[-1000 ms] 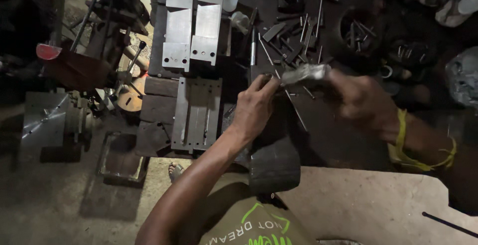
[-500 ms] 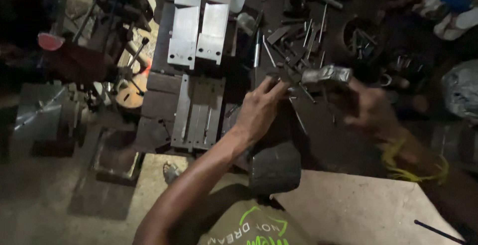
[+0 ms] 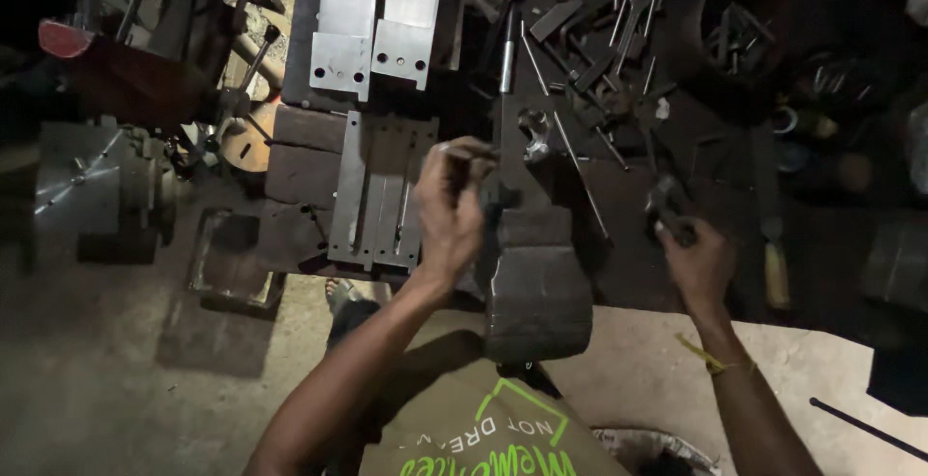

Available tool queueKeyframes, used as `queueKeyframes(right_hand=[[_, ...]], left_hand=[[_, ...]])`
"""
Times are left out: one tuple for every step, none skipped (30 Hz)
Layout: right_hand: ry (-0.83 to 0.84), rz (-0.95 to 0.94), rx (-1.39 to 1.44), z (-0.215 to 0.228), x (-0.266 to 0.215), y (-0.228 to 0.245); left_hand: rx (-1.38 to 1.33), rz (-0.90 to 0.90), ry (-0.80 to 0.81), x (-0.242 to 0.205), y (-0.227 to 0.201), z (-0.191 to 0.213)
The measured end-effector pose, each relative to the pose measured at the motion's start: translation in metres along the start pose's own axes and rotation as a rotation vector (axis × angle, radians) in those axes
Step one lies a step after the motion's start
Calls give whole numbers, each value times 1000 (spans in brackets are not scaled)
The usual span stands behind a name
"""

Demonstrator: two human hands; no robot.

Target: The person secures a small metal piece in a bench vise and repeatedly strikes it with a hammer to shape it. They periodically remove the piece to inspect it before repositioning it in the vise for further hammering.

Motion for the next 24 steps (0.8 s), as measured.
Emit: queueKeyframes(right_hand=[[13,13,-7,-5,-2,-1],[26,23,-14,-7,-5,0],[39,33,-21,-8,-7,3],[-22,133,-145,-3,-9,17],[-80,236,-267,3,-8,33],[-137,339,-388,10,-9,53],[-121,387,-252,17,-10,70],[-106,435,-116,25,-10,90],[-91,481,20,32,-10,110],[-91,569,53,36,-12,135],[-91,656,86,38,-14,159],[-94,747,118,41,-13,181],[-93,827,35,41,-10,202],[-92,912,-50,40,-5,219],[-91,996,-134,40,-3,232],[-45,1007,-101,39,5,240],[1,1018,-67,37,10,245],[52,1031,-33,34,15,249],[40,1042,-44,32,19,251],[30,1051,-53,29,21,251],[20,1060,-62,27,23,251],[15,1048,-32,25,23,249],[10,1036,-3,25,23,247],[3,1021,24,25,23,245]], left_hand=[[-75,70,0,-3,5,5],[-152,142,2,-7,10,7],[-194,130,7,-10,9,9],[-236,118,10,-13,9,11],[-279,106,12,-15,10,12],[-291,114,22,-17,11,11],[-304,122,33,-19,11,10],[-318,129,42,-19,13,8],[-350,156,38,-21,16,7],[-383,182,33,-23,19,6],[-415,208,28,-26,22,5],[-397,195,29,-27,24,5],[-378,181,31,-27,26,5],[-360,165,29,-28,27,6],[-358,183,27,-30,29,7],[-355,198,23,-32,31,9],[-353,213,18,-33,33,12],[-383,202,14,-35,33,15],[-412,192,11,-36,32,18],[-441,183,8,-37,31,21],[-431,192,-14,-38,31,25],[-423,202,-32,-38,30,28],[-415,212,-50,-39,29,30],[-375,225,-57,-39,27,32]])
Point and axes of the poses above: each hand's wrist, its own x-axis towards the middle knuckle, its own z-axis out of the back of the hand, y = z × x, the point moved 5 cm from there along x, towards the middle knuckle, and after that the axes turned 13 degrees about y, right-handed, at the moved point
